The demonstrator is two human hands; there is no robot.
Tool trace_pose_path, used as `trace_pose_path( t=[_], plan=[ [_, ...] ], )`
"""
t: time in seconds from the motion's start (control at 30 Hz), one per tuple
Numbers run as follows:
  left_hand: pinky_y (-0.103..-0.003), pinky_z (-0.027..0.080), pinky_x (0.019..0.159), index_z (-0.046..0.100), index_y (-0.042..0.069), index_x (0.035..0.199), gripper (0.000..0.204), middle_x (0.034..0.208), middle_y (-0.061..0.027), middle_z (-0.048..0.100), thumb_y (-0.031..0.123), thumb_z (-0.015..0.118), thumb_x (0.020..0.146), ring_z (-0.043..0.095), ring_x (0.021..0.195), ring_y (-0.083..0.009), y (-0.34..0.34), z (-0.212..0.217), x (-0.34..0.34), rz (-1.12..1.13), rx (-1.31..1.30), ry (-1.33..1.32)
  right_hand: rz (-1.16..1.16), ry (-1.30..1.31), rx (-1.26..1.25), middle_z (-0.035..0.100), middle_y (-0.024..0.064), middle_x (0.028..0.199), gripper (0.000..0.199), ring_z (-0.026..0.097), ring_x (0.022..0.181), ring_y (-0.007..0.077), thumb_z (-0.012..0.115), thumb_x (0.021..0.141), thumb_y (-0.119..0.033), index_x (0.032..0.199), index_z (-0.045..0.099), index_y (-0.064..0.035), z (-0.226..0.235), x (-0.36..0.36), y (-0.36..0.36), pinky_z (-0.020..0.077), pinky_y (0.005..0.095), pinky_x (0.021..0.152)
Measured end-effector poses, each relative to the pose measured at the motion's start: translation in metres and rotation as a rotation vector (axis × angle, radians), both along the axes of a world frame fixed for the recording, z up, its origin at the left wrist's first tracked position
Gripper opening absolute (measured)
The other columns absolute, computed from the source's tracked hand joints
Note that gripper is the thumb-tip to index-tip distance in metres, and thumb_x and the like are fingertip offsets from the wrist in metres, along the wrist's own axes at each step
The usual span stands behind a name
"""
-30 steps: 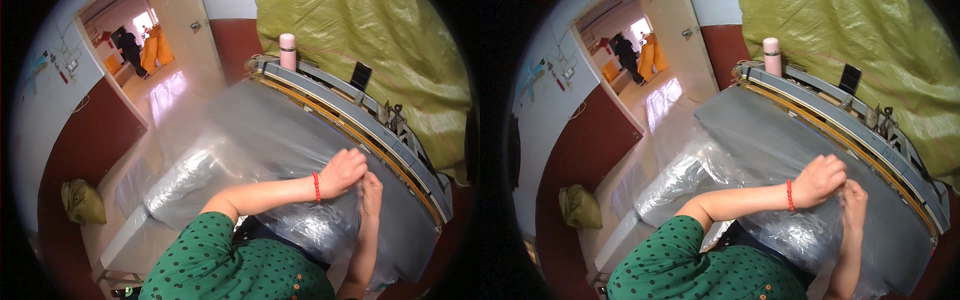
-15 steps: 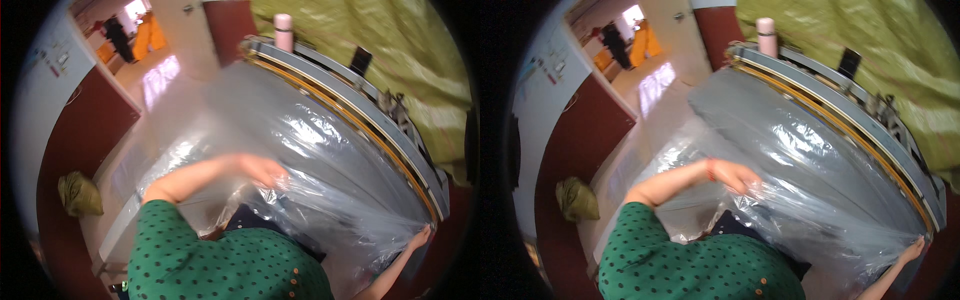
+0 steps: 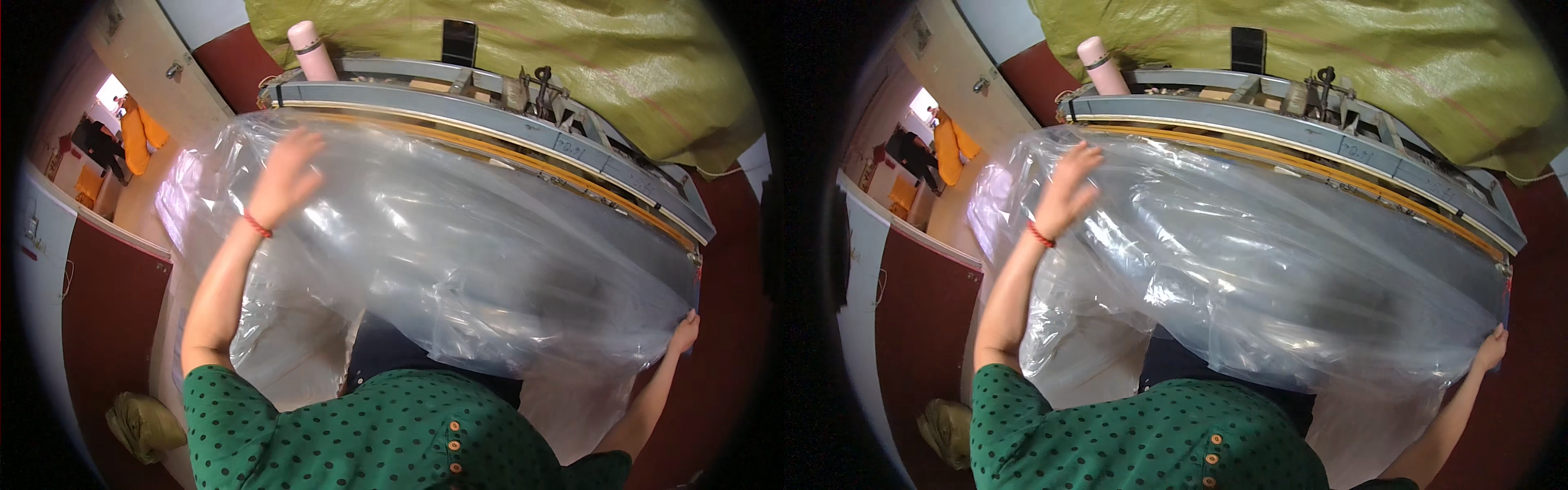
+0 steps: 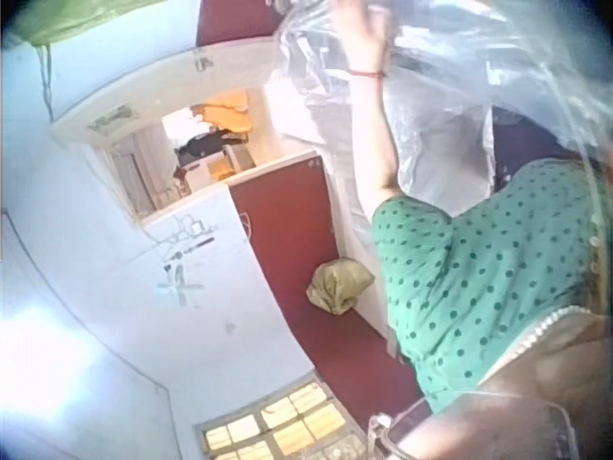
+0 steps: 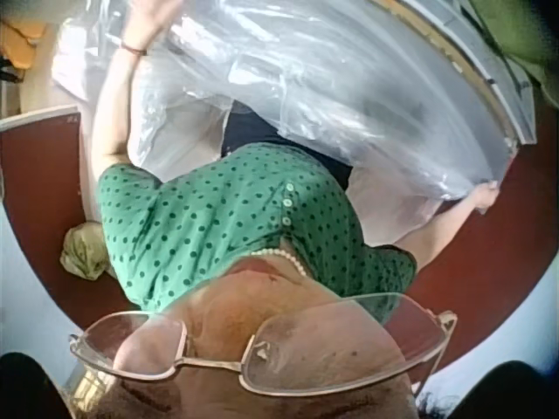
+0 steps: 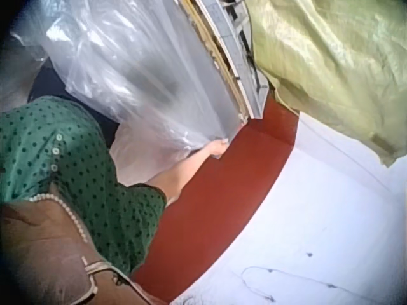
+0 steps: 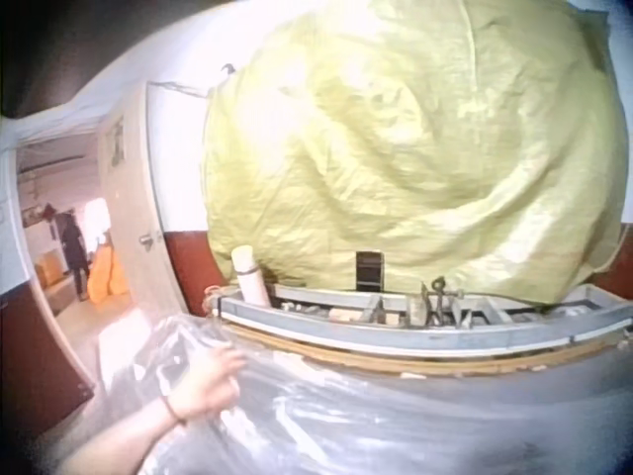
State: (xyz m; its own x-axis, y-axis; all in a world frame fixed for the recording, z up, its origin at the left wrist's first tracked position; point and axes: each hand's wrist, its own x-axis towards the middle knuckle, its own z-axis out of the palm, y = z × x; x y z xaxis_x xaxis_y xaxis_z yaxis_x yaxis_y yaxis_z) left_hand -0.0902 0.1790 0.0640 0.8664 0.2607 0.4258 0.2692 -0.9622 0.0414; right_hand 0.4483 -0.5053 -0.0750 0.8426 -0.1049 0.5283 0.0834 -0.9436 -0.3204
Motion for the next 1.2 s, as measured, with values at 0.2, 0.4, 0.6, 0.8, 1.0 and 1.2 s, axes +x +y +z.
trace_pose_path(
  t=[0.2, 0.4, 0.6, 0.8, 1.0, 1.2],
  plan=[
    [-0.045, 0.026, 0.098, 0.038, 0.007, 0.126, 0.055, 0.132, -0.0167, 0.033, 0.034, 0.051, 0.08, 0.027, 0.124, -0.0349, 0.077, -0.105, -0.095, 0.749, -0.214, 0.222, -0.04, 0.122, -0.227, 0.059, 0.0188, 0.086, 0.04, 0.055, 0.08, 0.039, 0.033, 0.089, -0.041, 0.097, 0.054, -0.0075, 0.014, -0.014, 0.012, 0.0415, 0.0461, 0.062],
    [-0.04, 0.034, 0.094, 0.051, 0.0, 0.109, 0.036, 0.116, -0.0181, 0.049, 0.017, 0.055, 0.077, 0.04, 0.114, -0.0333, 0.02, -0.079, -0.005, 0.133, -0.203, -0.038, -0.104, 0.102, -0.155, 0.059, 0.0165, 0.089, 0.041, 0.055, 0.081, 0.0376, 0.033, 0.089, -0.043, 0.096, 0.055, -0.0086, 0.015, -0.018, 0.013, 0.0416, 0.0449, 0.063],
    [-0.045, 0.022, 0.099, 0.047, 0.006, 0.119, 0.045, 0.129, -0.0115, 0.039, 0.032, 0.052, 0.082, 0.023, 0.126, -0.0332, -0.024, -0.092, 0.046, 0.034, -0.159, 0.196, -0.049, 0.079, -0.054, 0.06, 0.0136, 0.089, 0.041, 0.056, 0.081, 0.0318, 0.036, 0.089, -0.042, 0.1, 0.056, -0.0084, 0.007, -0.012, 0.007, 0.0425, 0.0383, 0.065],
    [-0.04, 0.032, 0.093, 0.062, 0.005, 0.094, 0.026, 0.113, -0.0123, 0.051, 0.024, 0.061, 0.075, 0.038, 0.115, -0.0319, 0.0, -0.09, 0.082, 0.021, -0.031, -0.002, 0.321, 0.152, 0.934, 0.056, -0.0015, 0.076, 0.035, 0.05, 0.067, 0.0089, 0.049, 0.086, -0.037, 0.092, 0.057, -0.0031, 0.001, 0.003, -0.061, 0.0408, 0.0233, 0.063],
    [-0.037, 0.04, 0.078, 0.057, 0.003, 0.081, 0.018, 0.087, -0.0095, 0.055, 0.01, 0.066, 0.066, 0.048, 0.092, -0.0281, 0.0, -0.102, 0.108, 0.133, -0.165, -0.358, 0.362, 0.193, 1.113, 0.056, 0.0, 0.085, 0.031, 0.049, 0.076, 0.0094, 0.053, 0.085, -0.032, 0.102, 0.057, -0.0062, 0.05, -0.04, -0.067, 0.039, 0.022, 0.069],
    [-0.029, 0.041, 0.069, 0.053, 0.002, 0.075, 0.01, 0.069, -0.0091, 0.053, 0.011, 0.053, 0.078, 0.051, 0.071, -0.0183, 0.017, -0.106, 0.119, 0.145, -0.503, -0.378, 0.361, 0.161, 1.33, 0.059, 0.0081, 0.096, 0.028, 0.055, 0.089, 0.0176, 0.052, 0.085, -0.022, 0.103, 0.055, 0.0, 0.054, 0.001, -0.05, 0.0433, 0.0287, 0.079]
  ],
)
